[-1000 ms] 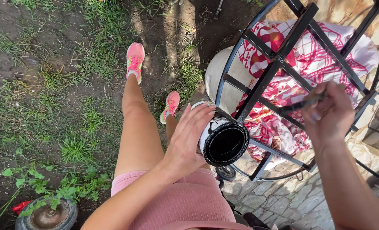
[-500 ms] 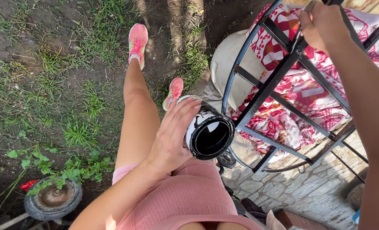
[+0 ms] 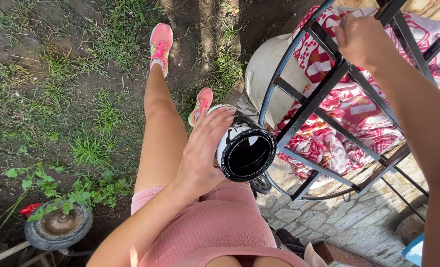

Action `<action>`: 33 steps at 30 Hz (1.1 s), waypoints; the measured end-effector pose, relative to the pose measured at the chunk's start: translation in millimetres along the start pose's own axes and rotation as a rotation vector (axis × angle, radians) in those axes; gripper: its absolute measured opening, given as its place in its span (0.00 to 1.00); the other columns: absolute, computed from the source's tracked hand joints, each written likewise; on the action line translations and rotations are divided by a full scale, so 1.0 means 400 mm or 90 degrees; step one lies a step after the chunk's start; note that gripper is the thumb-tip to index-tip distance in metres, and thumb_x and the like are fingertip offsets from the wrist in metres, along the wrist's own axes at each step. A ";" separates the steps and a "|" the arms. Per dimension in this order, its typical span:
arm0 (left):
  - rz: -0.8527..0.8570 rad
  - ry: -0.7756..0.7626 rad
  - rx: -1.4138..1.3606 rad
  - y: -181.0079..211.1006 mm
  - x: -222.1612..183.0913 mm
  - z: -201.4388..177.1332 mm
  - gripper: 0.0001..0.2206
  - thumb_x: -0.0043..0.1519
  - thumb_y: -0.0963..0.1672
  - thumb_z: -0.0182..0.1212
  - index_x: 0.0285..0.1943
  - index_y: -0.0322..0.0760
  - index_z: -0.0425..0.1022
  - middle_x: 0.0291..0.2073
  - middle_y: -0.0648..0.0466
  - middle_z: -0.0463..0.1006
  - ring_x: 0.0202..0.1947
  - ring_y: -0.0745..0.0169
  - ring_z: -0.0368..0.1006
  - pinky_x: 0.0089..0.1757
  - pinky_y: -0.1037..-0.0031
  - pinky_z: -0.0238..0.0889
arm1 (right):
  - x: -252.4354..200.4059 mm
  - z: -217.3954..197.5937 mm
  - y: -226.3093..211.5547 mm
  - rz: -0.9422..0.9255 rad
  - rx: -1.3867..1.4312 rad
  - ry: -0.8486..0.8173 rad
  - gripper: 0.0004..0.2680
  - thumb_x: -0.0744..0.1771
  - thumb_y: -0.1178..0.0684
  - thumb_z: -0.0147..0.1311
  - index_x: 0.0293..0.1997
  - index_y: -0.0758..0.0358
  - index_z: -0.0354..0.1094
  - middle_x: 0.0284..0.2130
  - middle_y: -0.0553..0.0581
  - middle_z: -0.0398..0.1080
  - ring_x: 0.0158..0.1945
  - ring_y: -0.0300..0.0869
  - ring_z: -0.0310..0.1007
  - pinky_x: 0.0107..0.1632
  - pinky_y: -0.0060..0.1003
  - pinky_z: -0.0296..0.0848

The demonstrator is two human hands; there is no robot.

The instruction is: Painting a metal frame using a brush and black paint

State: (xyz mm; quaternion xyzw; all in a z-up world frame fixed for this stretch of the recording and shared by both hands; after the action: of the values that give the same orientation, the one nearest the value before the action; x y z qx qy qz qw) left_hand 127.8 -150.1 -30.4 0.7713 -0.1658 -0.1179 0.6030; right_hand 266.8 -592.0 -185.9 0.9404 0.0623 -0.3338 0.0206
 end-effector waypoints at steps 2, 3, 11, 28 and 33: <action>0.006 0.002 -0.004 0.003 -0.002 0.006 0.27 0.65 0.40 0.64 0.73 0.30 0.58 0.70 0.43 0.67 0.74 0.38 0.63 0.74 0.40 0.47 | 0.006 0.012 0.005 -0.029 -0.132 0.027 0.15 0.81 0.49 0.41 0.45 0.72 0.66 0.20 0.65 0.69 0.20 0.59 0.69 0.26 0.48 0.68; 0.005 -0.008 -0.007 0.001 -0.004 0.010 0.30 0.61 0.37 0.62 0.73 0.31 0.57 0.70 0.42 0.66 0.74 0.38 0.62 0.74 0.39 0.46 | 0.009 0.011 -0.003 -0.054 -0.108 0.048 0.15 0.80 0.51 0.43 0.41 0.71 0.63 0.18 0.63 0.65 0.19 0.57 0.65 0.27 0.47 0.66; 0.001 -0.036 -0.020 0.000 -0.012 0.022 0.37 0.48 0.29 0.55 0.73 0.28 0.58 0.70 0.40 0.66 0.75 0.36 0.60 0.73 0.38 0.46 | 0.020 0.041 0.002 -0.078 -0.232 0.068 0.15 0.81 0.49 0.42 0.41 0.67 0.66 0.17 0.58 0.66 0.21 0.54 0.67 0.29 0.43 0.69; -0.005 -0.020 -0.008 -0.003 -0.005 0.011 0.29 0.61 0.35 0.60 0.74 0.32 0.57 0.71 0.42 0.66 0.75 0.37 0.61 0.74 0.39 0.46 | 0.007 -0.009 -0.003 -0.065 -0.079 0.014 0.18 0.82 0.53 0.47 0.34 0.69 0.61 0.16 0.61 0.60 0.20 0.54 0.62 0.28 0.46 0.64; -0.008 -0.025 -0.021 0.000 -0.008 0.018 0.33 0.56 0.33 0.61 0.74 0.32 0.57 0.71 0.42 0.65 0.75 0.37 0.60 0.74 0.38 0.46 | 0.042 0.021 0.083 -0.098 -0.318 0.052 0.14 0.83 0.46 0.43 0.47 0.57 0.71 0.21 0.53 0.70 0.26 0.48 0.74 0.30 0.38 0.73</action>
State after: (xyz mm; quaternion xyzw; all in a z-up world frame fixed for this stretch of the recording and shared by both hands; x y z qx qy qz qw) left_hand 122.3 -155.2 -32.2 0.7599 -0.1707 -0.1395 0.6115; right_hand 278.8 -623.7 -203.3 0.9114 0.2147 -0.2701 0.2242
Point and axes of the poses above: each hand's wrist, its own x-axis towards the middle knuckle, its own z-axis out of the palm, y = z × x, the point moved 5 cm from there along x, towards the middle knuckle
